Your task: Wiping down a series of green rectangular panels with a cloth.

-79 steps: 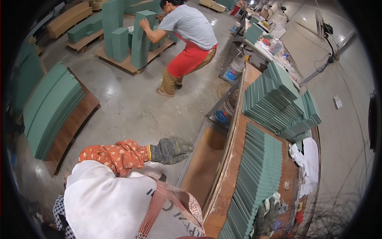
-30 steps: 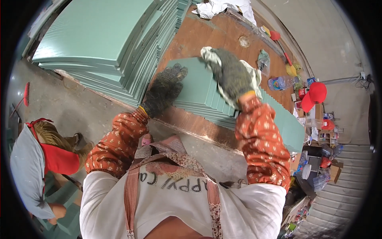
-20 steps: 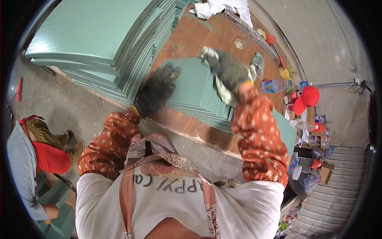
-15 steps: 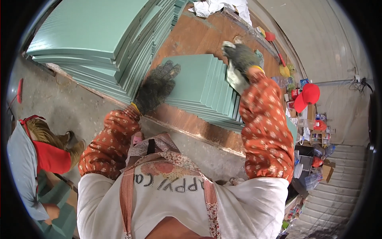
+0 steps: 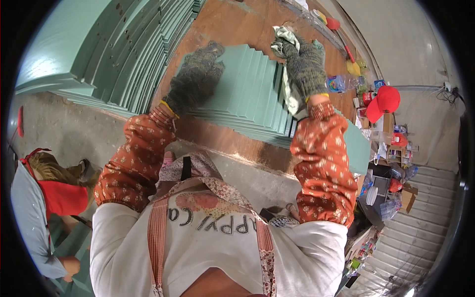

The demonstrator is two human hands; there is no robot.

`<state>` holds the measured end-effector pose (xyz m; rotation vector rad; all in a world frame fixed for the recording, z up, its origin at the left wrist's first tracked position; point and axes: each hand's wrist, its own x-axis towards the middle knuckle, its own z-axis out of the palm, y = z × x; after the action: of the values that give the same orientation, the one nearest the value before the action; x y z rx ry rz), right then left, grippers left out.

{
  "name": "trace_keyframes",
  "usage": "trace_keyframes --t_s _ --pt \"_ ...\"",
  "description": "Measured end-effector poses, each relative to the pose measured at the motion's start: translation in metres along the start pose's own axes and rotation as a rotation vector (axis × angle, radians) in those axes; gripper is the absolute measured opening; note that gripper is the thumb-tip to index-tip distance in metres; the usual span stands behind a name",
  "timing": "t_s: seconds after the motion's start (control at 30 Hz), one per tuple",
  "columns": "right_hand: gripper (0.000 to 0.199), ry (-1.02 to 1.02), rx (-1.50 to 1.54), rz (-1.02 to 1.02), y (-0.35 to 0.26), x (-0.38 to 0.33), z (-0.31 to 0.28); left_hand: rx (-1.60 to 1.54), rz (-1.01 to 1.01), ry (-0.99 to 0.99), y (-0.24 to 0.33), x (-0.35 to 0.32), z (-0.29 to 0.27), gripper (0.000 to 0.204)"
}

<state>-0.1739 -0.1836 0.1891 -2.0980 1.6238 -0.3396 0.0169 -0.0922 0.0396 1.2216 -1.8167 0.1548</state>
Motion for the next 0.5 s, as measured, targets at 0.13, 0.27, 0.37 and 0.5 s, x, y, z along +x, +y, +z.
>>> trace_keyframes --t_s 0.13,0.27,0.37,0.5 --pt "0.025 0.007 -0.128 -0.682 0.0 -0.044 0.027 -0.101 0.042 0.045 0.005 0.017 0.0 0.024" --pt "0.049 -0.119 -0.485 -0.691 -0.01 -0.128 0.047 0.135 0.066 -0.035 -0.027 0.007 0.027 0.025" --pt "0.056 -0.084 -0.327 -0.808 0.03 -0.16 0.03 0.024 0.107 0.089 -0.037 0.006 0.035 0.02" --pt "0.058 0.129 -0.377 -0.684 0.019 -0.136 -0.017 0.112 0.106 0.13 -0.016 0.022 0.034 0.019"
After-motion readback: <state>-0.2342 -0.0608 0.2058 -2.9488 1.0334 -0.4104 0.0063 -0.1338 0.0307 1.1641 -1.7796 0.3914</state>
